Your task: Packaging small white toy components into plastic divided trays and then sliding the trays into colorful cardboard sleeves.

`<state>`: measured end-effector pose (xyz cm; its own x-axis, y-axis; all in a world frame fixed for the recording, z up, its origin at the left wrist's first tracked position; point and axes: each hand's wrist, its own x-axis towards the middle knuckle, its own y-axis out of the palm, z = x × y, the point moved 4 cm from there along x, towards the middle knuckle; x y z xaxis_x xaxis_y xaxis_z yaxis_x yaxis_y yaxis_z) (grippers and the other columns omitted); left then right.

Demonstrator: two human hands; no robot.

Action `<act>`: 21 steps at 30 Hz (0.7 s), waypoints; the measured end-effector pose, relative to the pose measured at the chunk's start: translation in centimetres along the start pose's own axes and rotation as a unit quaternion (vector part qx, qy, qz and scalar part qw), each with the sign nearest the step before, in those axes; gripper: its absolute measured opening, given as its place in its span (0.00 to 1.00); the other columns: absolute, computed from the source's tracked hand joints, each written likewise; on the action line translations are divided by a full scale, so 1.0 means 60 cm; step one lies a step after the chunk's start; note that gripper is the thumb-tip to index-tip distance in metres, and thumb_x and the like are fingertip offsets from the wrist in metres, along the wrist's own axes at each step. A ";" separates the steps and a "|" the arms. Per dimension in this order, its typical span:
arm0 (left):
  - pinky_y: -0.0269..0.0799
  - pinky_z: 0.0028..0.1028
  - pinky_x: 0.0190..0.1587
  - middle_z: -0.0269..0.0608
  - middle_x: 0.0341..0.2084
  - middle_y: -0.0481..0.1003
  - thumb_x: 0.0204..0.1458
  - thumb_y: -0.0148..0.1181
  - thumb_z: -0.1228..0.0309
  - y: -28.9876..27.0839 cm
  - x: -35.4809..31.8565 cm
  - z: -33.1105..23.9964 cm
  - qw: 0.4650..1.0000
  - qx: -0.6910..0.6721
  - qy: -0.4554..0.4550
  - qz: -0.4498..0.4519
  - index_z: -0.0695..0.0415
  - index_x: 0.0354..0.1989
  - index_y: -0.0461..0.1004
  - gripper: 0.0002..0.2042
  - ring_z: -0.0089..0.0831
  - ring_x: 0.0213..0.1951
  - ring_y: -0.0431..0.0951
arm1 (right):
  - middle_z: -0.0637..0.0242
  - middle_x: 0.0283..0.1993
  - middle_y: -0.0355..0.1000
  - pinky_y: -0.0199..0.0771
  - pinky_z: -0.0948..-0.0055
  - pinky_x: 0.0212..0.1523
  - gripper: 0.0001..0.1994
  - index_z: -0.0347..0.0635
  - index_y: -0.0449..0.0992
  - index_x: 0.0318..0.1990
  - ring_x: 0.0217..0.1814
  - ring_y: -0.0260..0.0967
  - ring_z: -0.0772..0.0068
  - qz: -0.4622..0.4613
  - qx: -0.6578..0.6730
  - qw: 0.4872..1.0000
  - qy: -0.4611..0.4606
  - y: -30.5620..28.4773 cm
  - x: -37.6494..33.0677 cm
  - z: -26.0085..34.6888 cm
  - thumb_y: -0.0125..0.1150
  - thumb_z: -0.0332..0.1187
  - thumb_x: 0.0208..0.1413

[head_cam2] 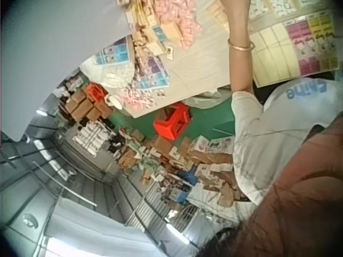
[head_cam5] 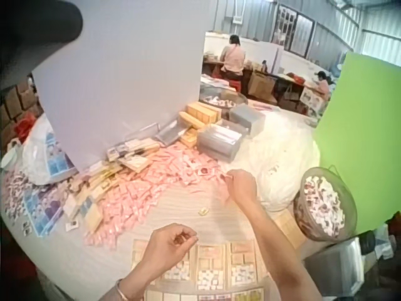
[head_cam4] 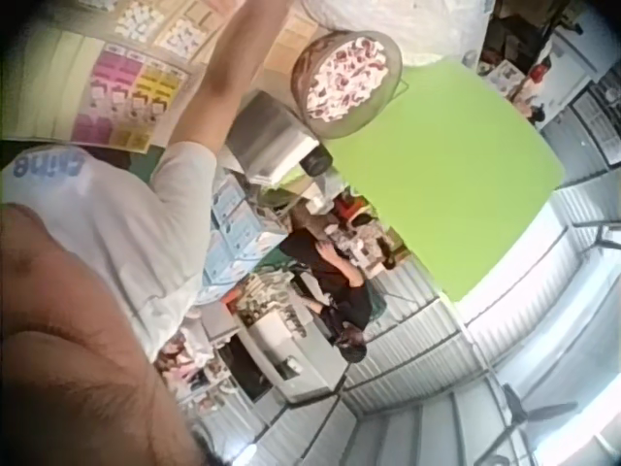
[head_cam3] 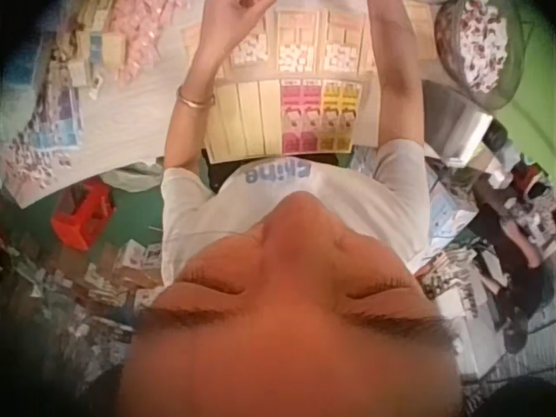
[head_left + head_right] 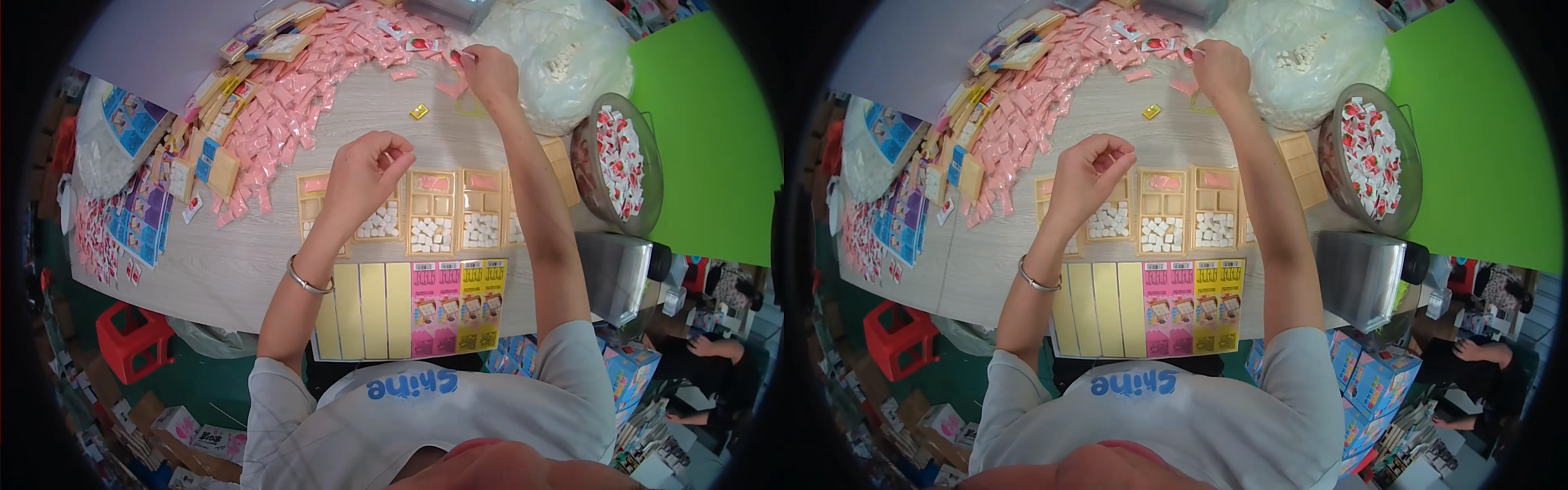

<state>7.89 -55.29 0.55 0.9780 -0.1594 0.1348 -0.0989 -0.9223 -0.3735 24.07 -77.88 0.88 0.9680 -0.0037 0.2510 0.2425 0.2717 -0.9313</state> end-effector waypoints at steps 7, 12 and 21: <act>0.76 0.23 0.35 0.38 0.27 0.81 0.55 0.70 0.68 0.057 0.011 -0.019 0.960 -0.248 -0.105 0.071 0.64 0.40 0.81 0.12 0.22 0.29 0.80 | 0.73 0.36 0.80 0.70 0.85 0.35 0.09 0.35 0.82 0.45 0.34 0.71 0.88 0.253 0.492 0.832 -0.037 -0.083 -0.204 -0.015 0.66 0.30 0.61; 0.75 0.22 0.31 0.33 0.25 0.81 0.58 0.67 0.70 0.128 -0.007 -0.028 0.989 -0.061 -0.091 0.099 0.64 0.37 0.81 0.08 0.18 0.26 0.79 | 0.72 0.35 0.79 0.71 0.85 0.35 0.08 0.33 0.81 0.44 0.34 0.72 0.88 0.250 0.522 0.807 0.114 -0.066 -0.287 -0.106 0.66 0.28 0.61; 0.64 0.41 0.63 0.42 0.54 0.75 0.54 0.64 0.67 0.203 -0.059 -0.042 0.915 0.291 0.275 0.043 0.60 0.56 0.75 0.21 0.42 0.57 0.72 | 0.73 0.32 0.74 0.68 0.81 0.33 0.08 0.33 0.80 0.43 0.34 0.69 0.87 0.033 0.125 0.991 -0.017 -0.073 -0.317 -0.081 0.67 0.27 0.59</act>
<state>2.78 -66.85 -2.14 0.7152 -0.5225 0.4641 0.1005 -0.5803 -0.8082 4.92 -83.66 -1.08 0.9775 0.0531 0.2040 0.1507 0.5005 -0.8525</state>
